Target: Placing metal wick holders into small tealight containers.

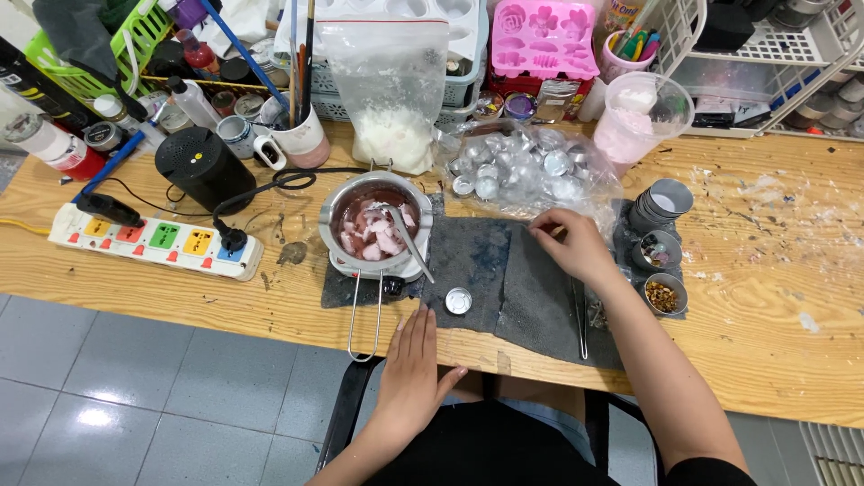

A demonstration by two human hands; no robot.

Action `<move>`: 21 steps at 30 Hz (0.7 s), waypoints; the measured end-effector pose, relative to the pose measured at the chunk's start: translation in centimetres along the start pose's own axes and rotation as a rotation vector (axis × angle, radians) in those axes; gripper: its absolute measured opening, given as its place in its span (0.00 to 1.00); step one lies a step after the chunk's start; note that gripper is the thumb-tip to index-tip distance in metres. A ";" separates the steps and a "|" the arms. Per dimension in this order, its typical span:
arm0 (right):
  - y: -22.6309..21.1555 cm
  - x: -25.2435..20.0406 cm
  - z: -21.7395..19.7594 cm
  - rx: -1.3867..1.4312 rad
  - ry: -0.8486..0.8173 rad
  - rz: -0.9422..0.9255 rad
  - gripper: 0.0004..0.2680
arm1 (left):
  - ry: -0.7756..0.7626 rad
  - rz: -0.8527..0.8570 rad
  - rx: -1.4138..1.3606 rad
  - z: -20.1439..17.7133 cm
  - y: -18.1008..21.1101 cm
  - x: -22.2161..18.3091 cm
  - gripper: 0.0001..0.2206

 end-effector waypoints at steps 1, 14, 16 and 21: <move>0.2 0.0 0.2 -0.001 -0.001 -0.001 0.05 | 0.001 -0.001 0.000 -0.7 0.7 0.3 0.43; 4.4 1.6 2.5 0.431 -0.015 0.014 0.06 | -0.145 0.449 0.097 3.5 7.9 4.1 0.36; 4.0 1.7 2.2 0.423 -0.029 0.015 0.08 | -0.220 0.427 0.151 4.0 7.8 4.1 0.37; 4.1 2.2 2.5 0.455 -0.122 0.006 0.12 | -0.206 0.408 0.176 2.6 7.8 3.2 0.33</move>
Point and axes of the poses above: each hand's wrist, its own x-axis towards the middle knuckle, its own z-axis out of the palm, y = z × x, the point moved 5 cm from there along x, towards the middle knuckle, and after that the axes turned 5 degrees about -y, right-handed, at the moved point
